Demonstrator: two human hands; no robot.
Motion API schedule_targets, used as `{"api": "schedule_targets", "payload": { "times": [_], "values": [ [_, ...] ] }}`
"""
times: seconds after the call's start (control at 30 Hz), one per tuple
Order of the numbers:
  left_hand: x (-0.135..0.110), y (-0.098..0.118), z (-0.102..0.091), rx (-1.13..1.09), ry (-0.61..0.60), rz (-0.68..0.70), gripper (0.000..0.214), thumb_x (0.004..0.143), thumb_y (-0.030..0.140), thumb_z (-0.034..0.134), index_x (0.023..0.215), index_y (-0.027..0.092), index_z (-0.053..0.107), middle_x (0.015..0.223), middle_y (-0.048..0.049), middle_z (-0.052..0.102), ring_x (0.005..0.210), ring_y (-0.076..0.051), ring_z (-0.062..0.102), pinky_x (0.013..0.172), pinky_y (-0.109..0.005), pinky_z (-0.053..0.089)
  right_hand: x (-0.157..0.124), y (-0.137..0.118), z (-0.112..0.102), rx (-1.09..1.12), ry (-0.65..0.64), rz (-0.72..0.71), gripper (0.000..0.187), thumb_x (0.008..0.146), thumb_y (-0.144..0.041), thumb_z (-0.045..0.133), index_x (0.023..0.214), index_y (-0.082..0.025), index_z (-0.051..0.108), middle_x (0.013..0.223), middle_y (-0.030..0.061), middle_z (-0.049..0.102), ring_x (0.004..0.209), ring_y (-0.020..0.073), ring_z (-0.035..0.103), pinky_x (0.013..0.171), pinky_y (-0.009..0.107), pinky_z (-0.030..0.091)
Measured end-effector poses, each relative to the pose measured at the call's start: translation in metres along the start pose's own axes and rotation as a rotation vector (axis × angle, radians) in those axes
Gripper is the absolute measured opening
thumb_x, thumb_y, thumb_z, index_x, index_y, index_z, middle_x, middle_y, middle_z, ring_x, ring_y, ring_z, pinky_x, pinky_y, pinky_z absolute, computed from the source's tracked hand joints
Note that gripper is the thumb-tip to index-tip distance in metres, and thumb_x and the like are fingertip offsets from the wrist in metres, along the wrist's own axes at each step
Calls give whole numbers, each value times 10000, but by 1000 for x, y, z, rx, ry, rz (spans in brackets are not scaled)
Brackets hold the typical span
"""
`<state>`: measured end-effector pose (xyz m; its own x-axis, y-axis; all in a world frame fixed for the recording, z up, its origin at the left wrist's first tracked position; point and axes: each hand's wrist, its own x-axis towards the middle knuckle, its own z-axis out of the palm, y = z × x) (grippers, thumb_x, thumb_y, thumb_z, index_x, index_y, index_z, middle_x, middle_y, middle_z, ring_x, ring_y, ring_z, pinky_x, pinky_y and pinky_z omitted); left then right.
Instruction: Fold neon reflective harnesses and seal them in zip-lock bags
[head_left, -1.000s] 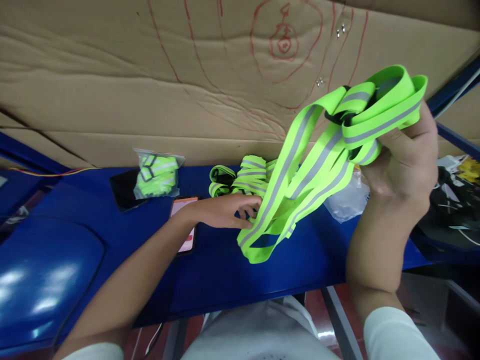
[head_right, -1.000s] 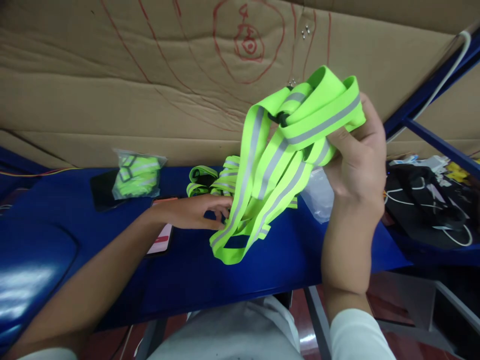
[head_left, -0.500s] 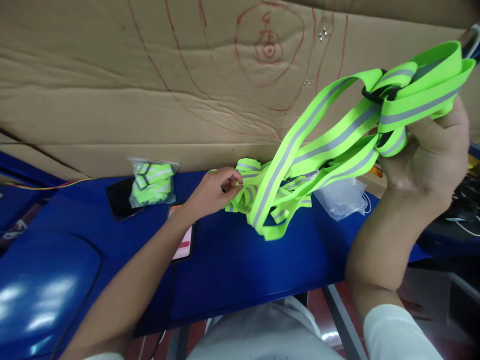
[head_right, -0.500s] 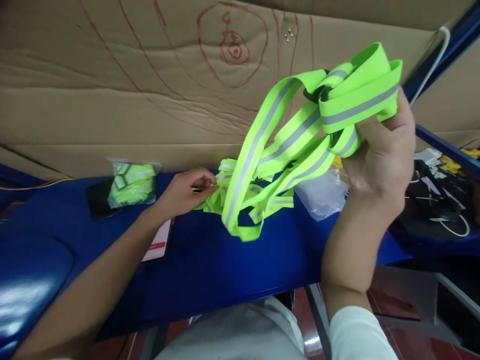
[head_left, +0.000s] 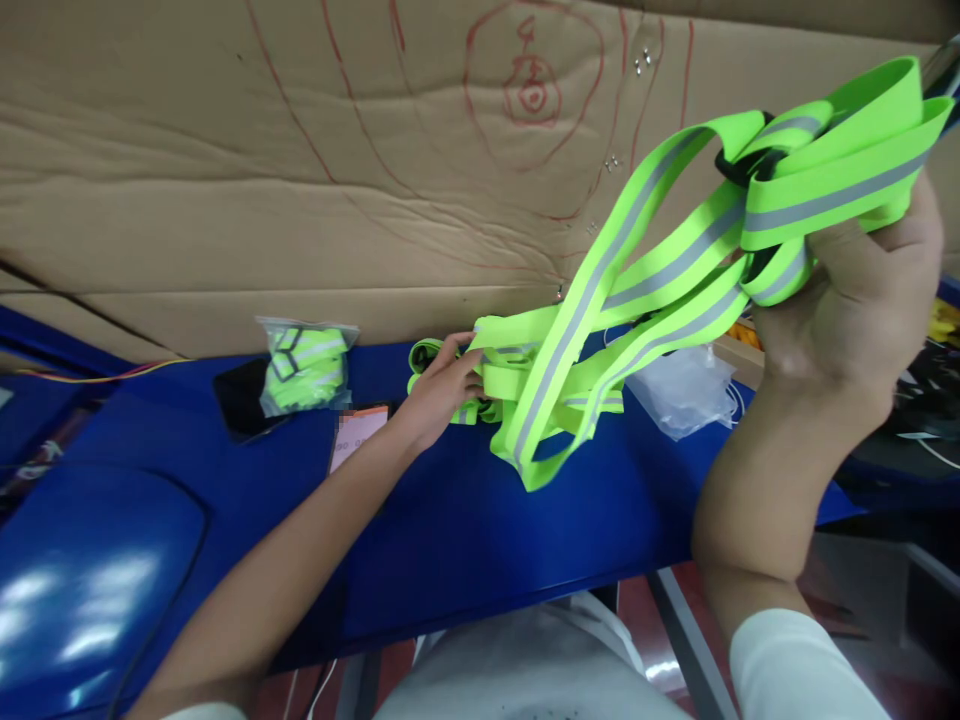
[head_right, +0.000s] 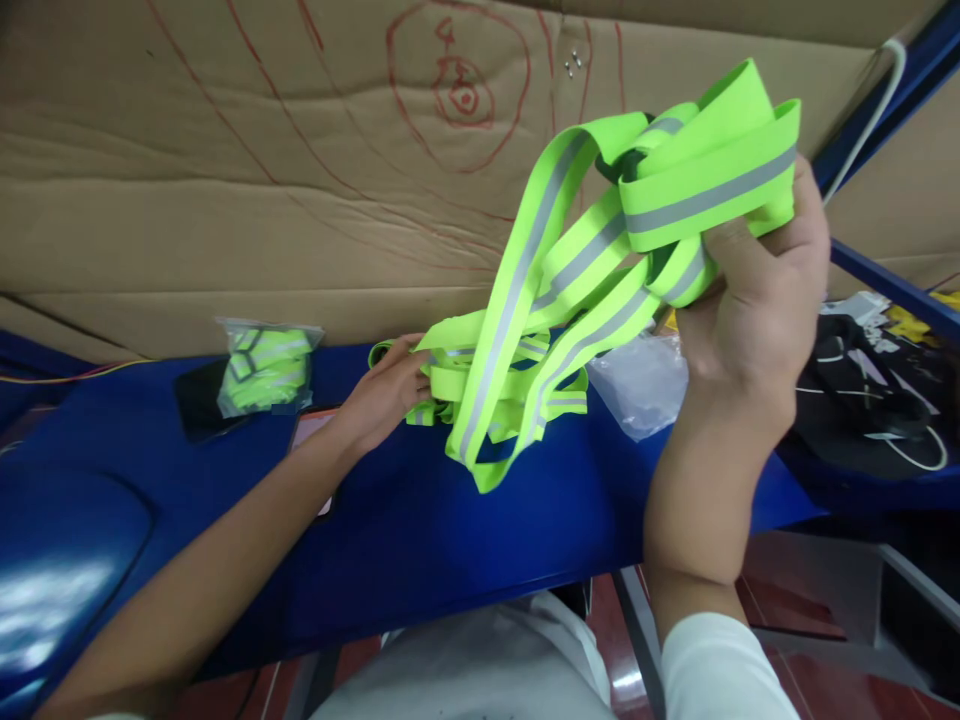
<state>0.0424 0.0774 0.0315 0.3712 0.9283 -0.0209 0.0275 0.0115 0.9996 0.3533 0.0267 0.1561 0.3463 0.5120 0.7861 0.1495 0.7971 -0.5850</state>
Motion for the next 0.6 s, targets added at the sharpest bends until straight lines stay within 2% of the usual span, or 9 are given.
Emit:
{"api": "schedule_targets", "payload": {
  "times": [0.07,0.13,0.2,0.27,0.33,0.4,0.47,0.53,0.6],
  "values": [
    [-3,2,-2,-31,-130,-27,417,885,437,654,1216,233,503,1054,-48,711,897,-190,696,797,-318,557,-1,1,3,25,-1,-2,311,727,-204,889,1006,-274,770,1039,12,738,1077,266,720,1027,466,581],
    [-7,6,-8,147,-291,48,505,846,402,734,1282,225,550,1251,-96,686,1092,-236,682,919,-364,560,-3,1,8,48,-9,14,347,679,-210,933,983,-255,772,1010,15,738,1052,259,725,1003,448,592],
    [-11,12,-15,364,-430,183,623,855,372,759,1423,260,529,1515,-124,546,1368,-303,551,1112,-455,484,-9,1,17,48,-58,67,378,672,-227,945,1004,-254,767,999,6,735,1013,246,731,970,439,605],
    [-16,21,-20,428,-448,347,736,897,357,741,1556,330,415,1685,-88,354,1547,-327,345,1253,-511,339,-18,-2,28,60,-142,139,381,708,-269,929,1046,-260,753,982,1,731,990,241,733,913,428,626],
    [-22,33,-21,312,-378,513,822,909,345,743,1609,396,317,1736,-33,257,1595,-330,247,1298,-524,266,-29,-7,41,96,-256,231,394,728,-325,915,1072,-269,734,942,-6,724,960,241,734,825,405,647],
    [-28,45,-21,143,-311,638,838,892,336,766,1604,422,334,1718,-1,303,1587,-338,272,1298,-524,277,-39,-12,52,117,-355,334,393,744,-369,900,1082,-282,720,916,-14,716,912,233,731,762,385,655],
    [-34,56,-23,11,-338,654,808,860,352,799,1573,400,422,1662,-8,411,1547,-355,358,1265,-525,350,-46,-15,60,106,-421,424,372,761,-367,888,1087,-302,720,926,-10,714,867,222,724,741,370,654],
    [-38,62,-28,-111,-455,560,689,878,458,766,1516,353,527,1536,-58,568,1416,-358,536,1150,-514,496,-51,-16,64,87,-472,467,357,779,-344,875,1104,-325,727,980,2,716,857,216,710,729,353,646],
    [-39,62,-33,-209,-520,442,532,929,562,671,1400,314,652,1302,-95,718,1183,-314,700,971,-449,604,-53,-15,66,88,-516,474,360,792,-330,866,1125,-331,729,1026,8,707,873,210,697,729,336,629]
  ]
}}
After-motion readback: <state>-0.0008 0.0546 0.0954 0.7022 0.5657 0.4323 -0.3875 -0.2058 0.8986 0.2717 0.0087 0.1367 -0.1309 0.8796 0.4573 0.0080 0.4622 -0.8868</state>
